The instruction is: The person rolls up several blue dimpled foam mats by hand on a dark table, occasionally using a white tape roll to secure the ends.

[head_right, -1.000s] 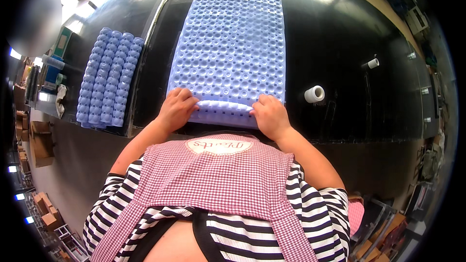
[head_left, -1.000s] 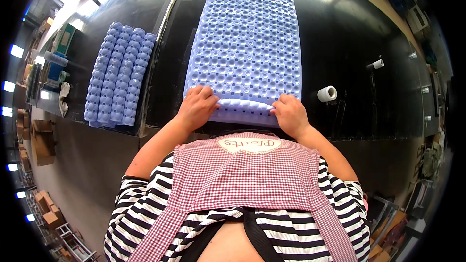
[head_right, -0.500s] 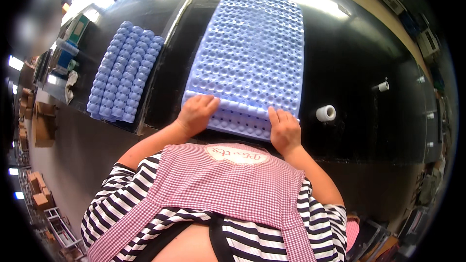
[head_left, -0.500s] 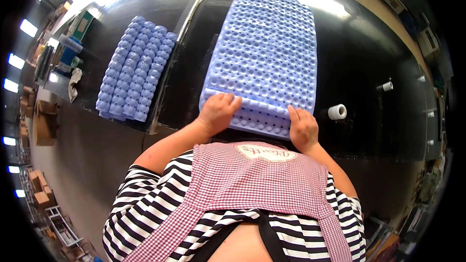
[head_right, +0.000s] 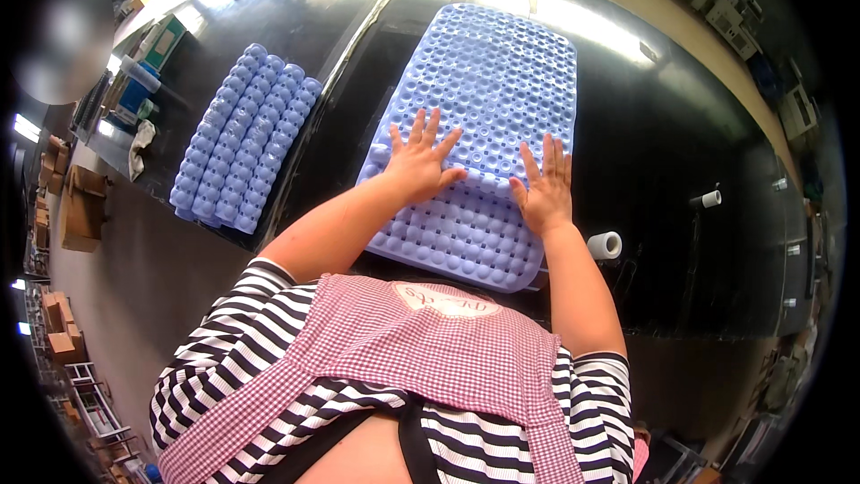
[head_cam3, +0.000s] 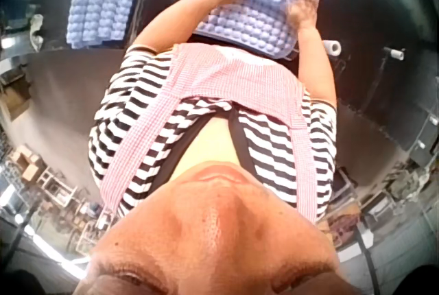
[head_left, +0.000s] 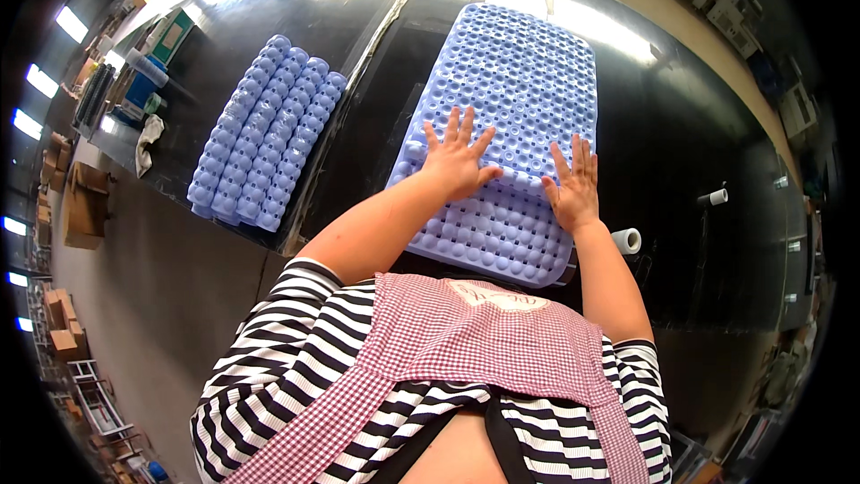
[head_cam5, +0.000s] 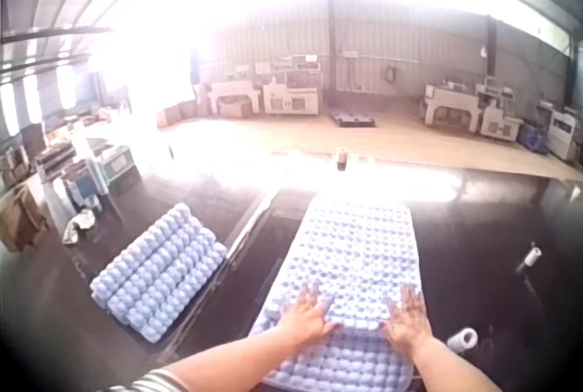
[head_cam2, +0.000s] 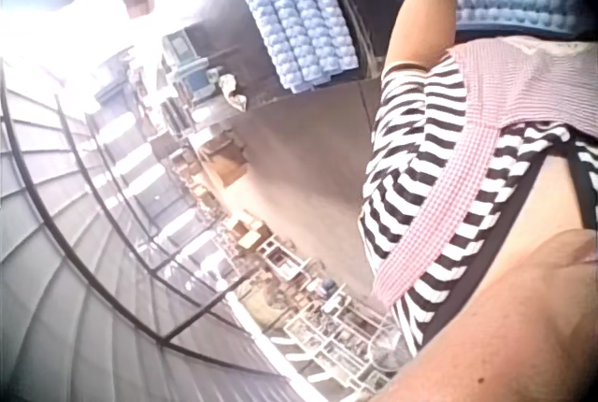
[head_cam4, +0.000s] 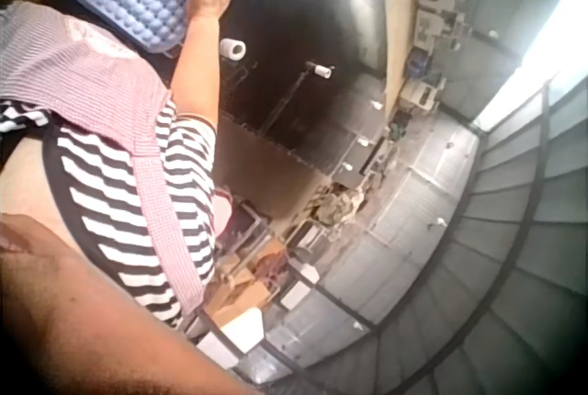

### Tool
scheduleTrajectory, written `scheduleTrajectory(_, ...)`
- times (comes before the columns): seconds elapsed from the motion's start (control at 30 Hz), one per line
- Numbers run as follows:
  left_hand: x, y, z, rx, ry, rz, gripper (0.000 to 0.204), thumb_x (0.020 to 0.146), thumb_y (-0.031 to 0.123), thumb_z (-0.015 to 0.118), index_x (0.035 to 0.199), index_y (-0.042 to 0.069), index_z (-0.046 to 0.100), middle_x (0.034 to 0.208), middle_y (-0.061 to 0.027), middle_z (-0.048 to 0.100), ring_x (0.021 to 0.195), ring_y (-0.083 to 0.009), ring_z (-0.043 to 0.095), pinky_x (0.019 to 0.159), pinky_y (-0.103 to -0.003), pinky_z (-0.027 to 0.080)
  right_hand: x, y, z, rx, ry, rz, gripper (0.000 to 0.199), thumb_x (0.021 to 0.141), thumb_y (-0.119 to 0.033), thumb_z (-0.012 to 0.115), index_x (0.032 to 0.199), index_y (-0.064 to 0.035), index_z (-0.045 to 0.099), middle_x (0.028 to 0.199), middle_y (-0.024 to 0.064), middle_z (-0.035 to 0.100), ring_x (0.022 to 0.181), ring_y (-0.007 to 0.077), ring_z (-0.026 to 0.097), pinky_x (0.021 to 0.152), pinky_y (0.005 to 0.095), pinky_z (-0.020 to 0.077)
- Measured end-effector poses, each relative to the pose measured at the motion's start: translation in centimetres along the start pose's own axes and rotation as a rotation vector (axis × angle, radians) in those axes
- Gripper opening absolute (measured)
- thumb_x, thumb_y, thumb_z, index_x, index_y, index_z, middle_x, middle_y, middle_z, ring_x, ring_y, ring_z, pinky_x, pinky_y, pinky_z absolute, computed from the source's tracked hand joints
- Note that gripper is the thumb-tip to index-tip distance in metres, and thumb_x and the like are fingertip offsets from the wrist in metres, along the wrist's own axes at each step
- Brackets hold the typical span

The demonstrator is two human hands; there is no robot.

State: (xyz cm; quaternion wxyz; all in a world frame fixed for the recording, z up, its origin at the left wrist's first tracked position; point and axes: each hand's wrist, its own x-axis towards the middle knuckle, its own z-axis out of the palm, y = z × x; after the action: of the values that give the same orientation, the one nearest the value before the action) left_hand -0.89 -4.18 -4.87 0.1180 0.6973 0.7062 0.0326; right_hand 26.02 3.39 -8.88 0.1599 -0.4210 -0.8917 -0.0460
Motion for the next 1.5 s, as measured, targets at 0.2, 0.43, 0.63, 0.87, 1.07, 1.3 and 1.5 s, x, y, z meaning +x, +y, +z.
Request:
scheduleTrajectory(0.2, 3.9, -1.4, 0.0, 0.002, -0.018, 0.07, 0.077, 0.1, 0.07, 0.041, 0.163, 0.027, 0.032, 0.173, -0.0196, 0.011, 0.161, -0.0384, 0.0, 0.122, -0.07, -0.001, -1.0, -4.0, 0.0, 0.082, 0.107, -0.083, 0.043, 0.09, -0.015, 0.066, 0.133, -0.0131, 0.063, 0.107, 0.0111, 0.066, 0.103, 0.0342, 0.064, 0.093, 0.0473, 0.0485)
scheduleTrajectory(0.43, 7.4, -2.1, 0.5, -0.053, 0.36, 0.252, 0.051, 0.097, 0.044, 0.063, 0.142, 0.019, 0.059, 0.152, -0.0174, 0.048, 0.145, -0.0376, 0.039, 0.118, -0.057, 0.029, -1.6, -5.6, -1.2, 0.099, -0.092, 0.059, 0.073, 0.092, -0.049, 0.069, 0.153, -0.0156, 0.047, 0.159, 0.0275, 0.035, 0.151, 0.0441, 0.028, 0.123, 0.0586, 0.0199)
scheduleTrajectory(0.63, 5.3, -1.3, 1.7, -0.134, 0.368, 0.274, 0.024, 0.088, 0.024, 0.074, 0.107, 0.014, 0.067, 0.118, -0.0062, 0.066, 0.116, -0.0281, 0.061, 0.1, -0.049, 0.045, 2.4, -3.6, 0.0, 0.1, -0.204, 0.155, 0.081, 0.092, -0.057, 0.068, 0.158, -0.0175, 0.04, 0.168, 0.0257, 0.017, 0.158, 0.0426, 0.009, 0.127, 0.0579, 0.0063)
scheduleTrajectory(0.87, 5.8, -3.6, 1.6, -0.183, 0.543, 0.357, 0.046, 0.081, 0.016, 0.078, 0.126, 0.017, 0.068, 0.117, -0.0065, 0.065, 0.112, -0.0337, 0.061, 0.101, -0.047, 0.045, 5.6, -1.5, 0.8, 0.306, -0.059, 0.18, 0.059, 0.082, -0.035, 0.082, 0.135, -0.0144, 0.066, 0.133, 0.0179, 0.056, 0.129, 0.0364, 0.051, 0.11, 0.0485, 0.0397)
scheduleTrajectory(1.07, 3.4, -2.8, 1.3, -0.155, 0.4, 0.421, 0.038, 0.083, 0.017, 0.076, 0.121, 0.017, 0.071, 0.11, -0.0092, 0.063, 0.102, -0.0335, 0.06, 0.09, -0.045, 0.047, 2.4, -1.6, -0.1, 0.34, 0.212, -0.017, 0.043, 0.083, -0.023, 0.08, 0.119, -0.011, 0.06, 0.105, 0.0144, 0.063, 0.102, 0.0381, 0.059, 0.091, 0.0476, 0.0457)
scheduleTrajectory(1.3, -6.3, -1.5, 3.0, -0.224, 0.362, 0.326, 0.04, 0.085, 0.024, 0.076, 0.125, 0.017, 0.07, 0.121, -0.0104, 0.06, 0.114, -0.0331, 0.055, 0.101, -0.049, 0.041, -4.4, -5.7, -2.5, 0.447, -0.048, 0.001, 0.03, 0.084, -0.024, 0.079, 0.104, -0.0097, 0.062, 0.11, 0.0132, 0.061, 0.104, 0.0363, 0.057, 0.092, 0.0473, 0.0432)
scheduleTrajectory(1.5, 0.9, -1.8, 1.2, -0.118, 0.386, 0.356, 0.042, 0.092, 0.033, 0.07, 0.132, 0.018, 0.068, 0.133, -0.0121, 0.056, 0.132, -0.0321, 0.045, 0.115, -0.05, 0.029, 0.1, -4.7, -2.1, 0.172, 0.1, 0.039, 0.03, 0.089, -0.025, 0.074, 0.116, -0.0117, 0.074, 0.12, 0.0122, 0.061, 0.111, 0.0325, 0.058, 0.097, 0.0462, 0.0424)
